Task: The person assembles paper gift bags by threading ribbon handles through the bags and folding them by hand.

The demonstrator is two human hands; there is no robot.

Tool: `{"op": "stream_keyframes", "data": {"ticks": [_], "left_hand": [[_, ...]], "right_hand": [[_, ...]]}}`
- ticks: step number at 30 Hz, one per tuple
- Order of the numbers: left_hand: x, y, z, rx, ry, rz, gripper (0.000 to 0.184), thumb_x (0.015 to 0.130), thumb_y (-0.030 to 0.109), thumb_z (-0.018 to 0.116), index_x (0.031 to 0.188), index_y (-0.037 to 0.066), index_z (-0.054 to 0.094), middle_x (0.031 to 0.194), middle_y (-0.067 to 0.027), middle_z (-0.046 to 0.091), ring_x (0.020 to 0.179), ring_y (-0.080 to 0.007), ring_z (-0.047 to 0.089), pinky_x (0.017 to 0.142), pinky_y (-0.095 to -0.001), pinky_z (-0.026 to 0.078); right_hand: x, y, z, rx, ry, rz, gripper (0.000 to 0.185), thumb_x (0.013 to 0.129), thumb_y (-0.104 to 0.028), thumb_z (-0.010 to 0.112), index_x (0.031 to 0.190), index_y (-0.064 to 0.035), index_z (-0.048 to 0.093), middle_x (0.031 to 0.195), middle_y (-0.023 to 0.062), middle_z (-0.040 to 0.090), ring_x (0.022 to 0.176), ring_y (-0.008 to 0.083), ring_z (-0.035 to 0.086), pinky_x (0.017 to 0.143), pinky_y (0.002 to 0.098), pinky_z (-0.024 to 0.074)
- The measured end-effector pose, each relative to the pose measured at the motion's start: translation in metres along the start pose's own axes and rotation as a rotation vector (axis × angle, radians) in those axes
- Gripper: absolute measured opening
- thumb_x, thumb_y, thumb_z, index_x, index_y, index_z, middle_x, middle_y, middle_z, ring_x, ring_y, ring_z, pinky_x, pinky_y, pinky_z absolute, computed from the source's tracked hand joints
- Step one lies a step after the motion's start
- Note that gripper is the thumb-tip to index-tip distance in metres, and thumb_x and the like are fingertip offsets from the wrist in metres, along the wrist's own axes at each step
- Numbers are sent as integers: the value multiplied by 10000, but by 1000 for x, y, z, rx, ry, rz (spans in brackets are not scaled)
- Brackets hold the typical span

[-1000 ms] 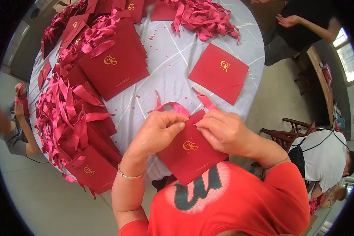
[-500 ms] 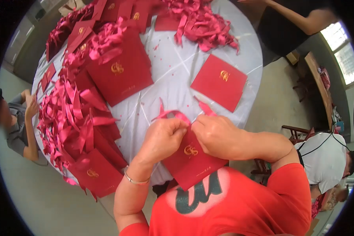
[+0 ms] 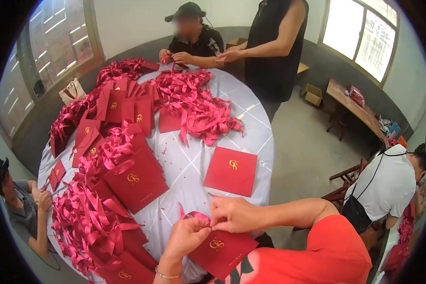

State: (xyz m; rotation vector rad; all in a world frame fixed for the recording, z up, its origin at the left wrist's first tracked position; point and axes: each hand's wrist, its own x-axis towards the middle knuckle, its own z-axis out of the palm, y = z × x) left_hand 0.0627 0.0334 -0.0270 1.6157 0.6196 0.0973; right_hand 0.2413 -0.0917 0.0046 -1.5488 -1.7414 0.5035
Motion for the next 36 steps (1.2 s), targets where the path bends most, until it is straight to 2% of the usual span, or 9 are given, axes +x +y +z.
{"op": "stream_keyframes", "data": {"ticks": [7, 8, 12, 16, 19, 21, 23, 30, 36], "left_hand": [[-5, 0, 1, 76, 18, 38, 215, 832, 162, 721, 977, 5, 739, 743, -44, 715, 673, -62, 625, 609, -256, 502], [-4, 0, 1, 109, 25, 45, 228, 825, 191, 726, 978, 24, 744, 741, -59, 724, 665, -100, 661, 616, -278, 518], [-13, 20, 7, 301, 117, 62, 256, 800, 272, 743, 962, 74, 755, 768, -114, 728, 710, -204, 722, 643, -319, 546], [-18, 22, 13, 380, 183, 149, 278, 787, 306, 735, 940, 75, 751, 791, -131, 725, 742, -269, 720, 679, -363, 556], [-24, 34, 16, 480, 233, 170, 210, 773, 213, 750, 921, 65, 752, 727, -97, 710, 653, -177, 688, 635, -306, 532], [-24, 33, 18, 539, 255, 183, 221, 769, 238, 743, 923, 80, 752, 745, -110, 708, 682, -221, 695, 652, -331, 538], [-25, 33, 21, 600, 283, 209, 236, 769, 273, 725, 930, 102, 749, 788, -136, 709, 760, -306, 702, 689, -383, 546], [-33, 32, 32, 705, 435, 344, 258, 736, 273, 777, 829, 48, 689, 659, -149, 661, 608, -335, 662, 575, -415, 523], [-36, 31, 35, 660, 455, 267, 268, 750, 254, 785, 849, 33, 670, 674, -163, 662, 622, -349, 663, 579, -417, 520]], "right_hand": [[30, 2, -25, 83, -389, 130, 306, 747, -192, 796, 984, -44, 673, 917, 112, 668, 798, 236, 638, 694, 356, 511], [35, 2, -29, 128, -488, 164, 309, 747, -195, 797, 982, -38, 672, 935, 120, 685, 805, 240, 648, 697, 353, 514], [62, 9, -42, 259, -827, 265, 309, 948, -285, 661, 1062, 0, 631, 895, 60, 677, 815, 116, 614, 698, 295, 503], [86, 15, -38, 400, -949, 442, 282, 937, -210, 646, 1109, 10, 610, 905, 46, 663, 843, 115, 604, 732, 280, 485], [99, 34, -20, 287, -1132, 352, 344, 879, -170, 694, 1167, -3, 608, 875, 21, 652, 799, 102, 580, 684, 272, 462], [107, 33, -20, 340, -1202, 474, 333, 853, -154, 720, 1148, -25, 634, 874, 4, 655, 777, 95, 570, 658, 257, 441], [106, 36, -15, 357, -1177, 549, 295, 835, -153, 739, 1104, -51, 673, 864, -12, 654, 755, 89, 559, 628, 249, 419], [99, 27, -16, 419, -1080, 756, 283, 790, -170, 788, 1031, -63, 687, 768, -37, 603, 638, 57, 482, 531, 224, 331], [93, 41, -5, 546, -981, 867, 248, 722, -108, 820, 941, -86, 705, 684, -47, 556, 546, 56, 409, 463, 230, 273]]}}
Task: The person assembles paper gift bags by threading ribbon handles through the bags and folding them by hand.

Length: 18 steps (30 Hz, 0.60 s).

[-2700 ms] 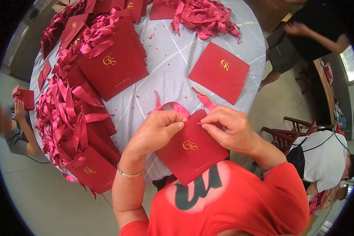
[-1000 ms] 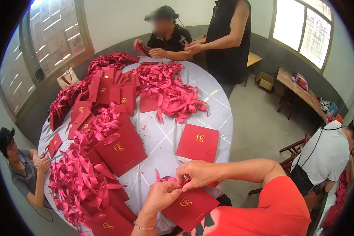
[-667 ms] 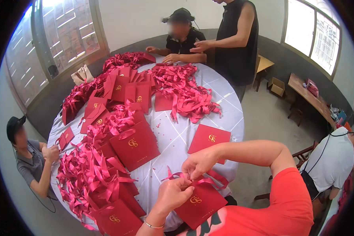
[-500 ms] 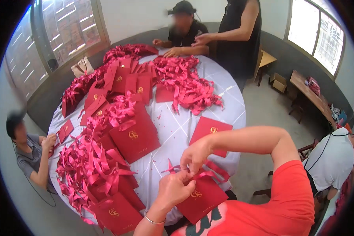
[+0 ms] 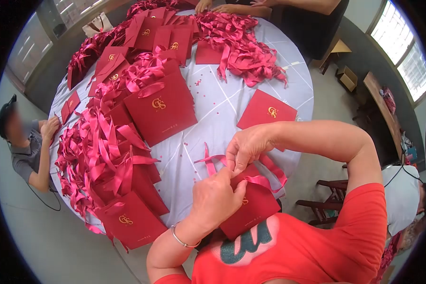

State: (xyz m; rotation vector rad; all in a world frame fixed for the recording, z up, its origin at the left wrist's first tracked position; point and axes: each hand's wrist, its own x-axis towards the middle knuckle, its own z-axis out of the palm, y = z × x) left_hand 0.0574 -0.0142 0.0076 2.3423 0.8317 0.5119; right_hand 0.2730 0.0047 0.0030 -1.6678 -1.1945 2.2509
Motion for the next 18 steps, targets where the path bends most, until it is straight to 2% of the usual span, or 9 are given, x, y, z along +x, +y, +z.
{"op": "stream_keyframes", "data": {"ticks": [2, 4, 7, 8, 10, 12, 13, 15, 18], "left_hand": [[2, -3, -1, -46, -31, 8, 257, 776, 252, 760, 873, 35, 664, 696, -169, 668, 640, -354, 668, 582, -438, 518], [3, -7, -2, -94, -66, 14, 246, 802, 250, 736, 897, 37, 657, 718, -175, 675, 658, -359, 673, 586, -459, 516], [6, -11, 2, -96, -73, -1, 240, 787, 237, 756, 906, 38, 694, 768, -159, 696, 692, -345, 682, 609, -412, 526], [7, -12, 2, -99, -61, 7, 238, 786, 240, 757, 908, 43, 703, 771, -155, 699, 690, -337, 685, 613, -408, 527], [8, -12, 3, -100, -43, 14, 236, 786, 243, 759, 909, 47, 711, 774, -152, 702, 688, -329, 688, 617, -404, 529], [8, -10, 2, -198, -137, -50, 233, 782, 249, 764, 877, 42, 716, 743, -149, 698, 671, -309, 692, 617, -386, 528], [6, -9, 7, -223, -105, -20, 236, 777, 255, 771, 848, 37, 714, 705, -141, 690, 653, -289, 691, 601, -369, 521], [6, -9, 9, -178, -67, -4, 236, 777, 255, 773, 844, 38, 712, 696, -137, 687, 642, -286, 687, 588, -366, 515], [5, -9, 6, -141, -34, -4, 233, 774, 251, 779, 829, 38, 702, 682, -131, 682, 623, -281, 680, 568, -368, 504]], "right_hand": [[0, 3, 5, 42, 28, -16, 249, 707, -84, 819, 927, -80, 701, 675, -41, 559, 533, 60, 417, 455, 234, 278], [-4, 5, 12, 58, 197, -91, 183, 719, 5, 767, 882, -11, 686, 761, 24, 661, 622, 71, 555, 528, 212, 407], [-8, 8, 24, 44, 340, -193, 163, 708, 32, 749, 850, -6, 679, 762, 40, 665, 657, 95, 602, 565, 220, 454], [-7, 9, 25, 43, 338, -190, 163, 708, 32, 749, 850, -6, 679, 762, 40, 665, 657, 95, 602, 565, 220, 454], [-6, 10, 26, -57, 396, -347, 158, 714, 27, 744, 850, 1, 667, 772, 46, 672, 685, 108, 626, 589, 231, 480], [-4, 7, 16, -41, 443, -368, 152, 728, 21, 735, 862, 3, 665, 776, 47, 676, 682, 106, 624, 594, 232, 480], [-4, 4, 11, -19, 493, -389, 147, 742, 14, 725, 874, 5, 662, 781, 48, 679, 679, 104, 622, 598, 233, 480], [-9, -2, 9, -41, 452, -323, 127, 792, -23, 720, 899, 7, 658, 786, 46, 690, 693, 95, 634, 607, 231, 481], [-22, -2, 13, -44, 367, -429, 129, 834, -62, 722, 923, 12, 663, 790, 45, 699, 700, 89, 644, 600, 228, 478]]}}
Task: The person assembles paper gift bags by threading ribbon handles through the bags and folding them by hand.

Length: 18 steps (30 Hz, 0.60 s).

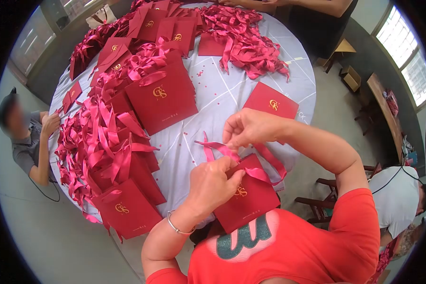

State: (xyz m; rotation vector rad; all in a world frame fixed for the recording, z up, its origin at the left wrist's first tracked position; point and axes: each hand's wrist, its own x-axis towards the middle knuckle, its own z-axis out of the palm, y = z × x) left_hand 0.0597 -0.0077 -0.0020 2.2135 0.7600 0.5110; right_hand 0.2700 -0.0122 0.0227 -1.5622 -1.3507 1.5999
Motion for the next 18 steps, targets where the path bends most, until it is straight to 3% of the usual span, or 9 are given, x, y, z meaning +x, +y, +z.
{"op": "stream_keyframes", "data": {"ticks": [9, 13, 16, 18], "left_hand": [[-1, 1, -1, -15, 13, 37, 237, 771, 234, 792, 818, 30, 681, 677, -136, 673, 611, -298, 671, 551, -383, 497], [-3, 4, -2, 81, 21, 60, 238, 776, 233, 790, 853, 36, 683, 732, -153, 684, 637, -329, 671, 568, -408, 509], [-6, 2, 1, 97, 17, 48, 243, 775, 232, 789, 879, 38, 686, 758, -160, 688, 671, -345, 671, 598, -424, 516], [-4, -2, 0, 82, 3, 28, 241, 779, 240, 783, 877, 41, 688, 752, -161, 687, 683, -349, 672, 613, -429, 518]], "right_hand": [[-7, -21, 1, -488, -303, 133, 204, 846, -149, 753, 986, -11, 698, 810, 27, 700, 714, 86, 610, 611, 255, 466], [10, -17, -1, -394, -394, 175, 222, 835, -156, 758, 995, -13, 702, 795, 14, 681, 699, 88, 582, 596, 262, 452], [17, -3, 1, -196, -383, 333, 203, 812, -126, 773, 969, -19, 703, 776, 0, 662, 665, 84, 555, 580, 245, 437], [13, -1, 6, -123, -267, 328, 171, 782, -44, 761, 938, -24, 694, 776, 3, 665, 686, 76, 575, 583, 231, 444]]}}
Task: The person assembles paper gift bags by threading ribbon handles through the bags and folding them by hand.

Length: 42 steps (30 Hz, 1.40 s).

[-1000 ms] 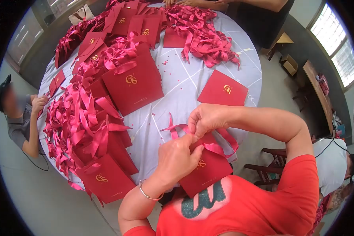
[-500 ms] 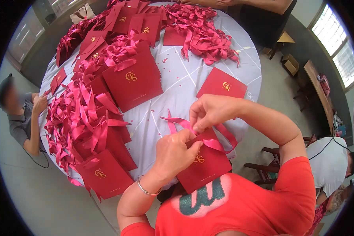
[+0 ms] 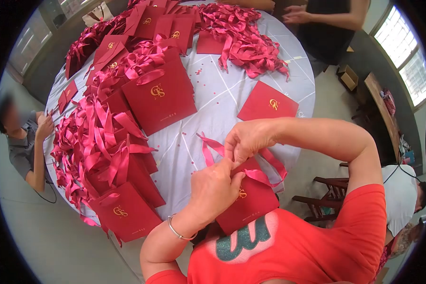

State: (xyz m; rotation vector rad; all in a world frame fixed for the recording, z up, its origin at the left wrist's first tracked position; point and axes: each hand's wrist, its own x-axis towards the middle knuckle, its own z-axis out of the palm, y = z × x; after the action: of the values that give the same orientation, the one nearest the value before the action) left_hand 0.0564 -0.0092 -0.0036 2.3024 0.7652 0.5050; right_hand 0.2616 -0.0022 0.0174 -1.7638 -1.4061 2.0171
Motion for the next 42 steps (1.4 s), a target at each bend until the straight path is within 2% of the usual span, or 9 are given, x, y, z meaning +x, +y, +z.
{"op": "stream_keyframes", "data": {"ticks": [5, 7, 20, 24, 28, 31, 36, 39, 42], "left_hand": [[6, -6, 5, -110, -111, -86, 244, 792, 271, 760, 858, 46, 692, 726, -164, 680, 708, -360, 674, 648, -449, 519], [8, -7, 8, -86, -129, -73, 250, 797, 285, 746, 845, 45, 694, 710, -163, 678, 708, -357, 675, 654, -454, 518], [10, -9, 6, -102, -162, -85, 203, 783, 223, 694, 865, 37, 697, 773, -153, 709, 752, -336, 700, 689, -427, 546], [10, -10, 8, -60, -176, -104, 204, 788, 229, 686, 876, 46, 698, 783, -149, 711, 755, -336, 698, 694, -426, 544], [11, -11, 6, -82, -192, -127, 200, 794, 235, 677, 889, 60, 701, 780, -142, 710, 756, -338, 696, 696, -427, 541], [11, -10, 6, -78, -185, -109, 211, 798, 240, 673, 902, 58, 698, 774, -145, 706, 746, -339, 693, 679, -432, 535], [13, -12, 12, -86, -162, -109, 208, 797, 239, 683, 881, 51, 705, 734, -146, 692, 709, -331, 687, 646, -426, 524], [13, -11, 11, -114, -162, -115, 215, 799, 253, 700, 864, 49, 714, 713, -145, 685, 686, -321, 685, 627, -415, 519], [14, -11, 10, -116, -177, -116, 227, 802, 264, 713, 861, 44, 720, 711, -147, 685, 675, -312, 686, 615, -405, 516]], "right_hand": [[10, 19, 13, 67, 252, -202, 152, 776, 48, 693, 912, -15, 667, 800, 21, 675, 750, 69, 622, 637, 225, 490], [25, 24, 9, 120, 530, -459, 122, 798, 29, 689, 912, -2, 659, 824, 24, 678, 761, 72, 625, 673, 225, 501], [60, 5, -5, -68, 720, -638, 115, 835, -56, 710, 923, 16, 692, 827, 35, 698, 750, 80, 632, 693, 249, 528], [41, 4, 0, 6, 687, -601, 129, 846, -98, 724, 918, 6, 698, 824, 39, 701, 734, 81, 633, 682, 250, 526], [-16, 14, 12, -591, 961, -390, 335, 841, -314, 740, 750, 5, 691, 709, 132, 665, 634, 215, 644, 598, 331, 487], [-40, 28, 26, -727, 837, -189, 435, 836, -410, 716, 710, 6, 688, 683, 161, 629, 637, 309, 626, 583, 409, 456], [-32, 50, 42, -441, 744, -224, 352, 806, -337, 786, 758, 3, 707, 688, 104, 665, 645, 187, 646, 599, 321, 482], [-26, 64, 39, 137, 592, -380, 196, 775, -135, 825, 806, 9, 694, 736, 22, 676, 694, 65, 614, 576, 243, 464], [-30, 65, 45, 507, 646, -513, 175, 780, -118, 814, 839, -13, 686, 763, 33, 683, 692, 57, 605, 596, 219, 470]]}}
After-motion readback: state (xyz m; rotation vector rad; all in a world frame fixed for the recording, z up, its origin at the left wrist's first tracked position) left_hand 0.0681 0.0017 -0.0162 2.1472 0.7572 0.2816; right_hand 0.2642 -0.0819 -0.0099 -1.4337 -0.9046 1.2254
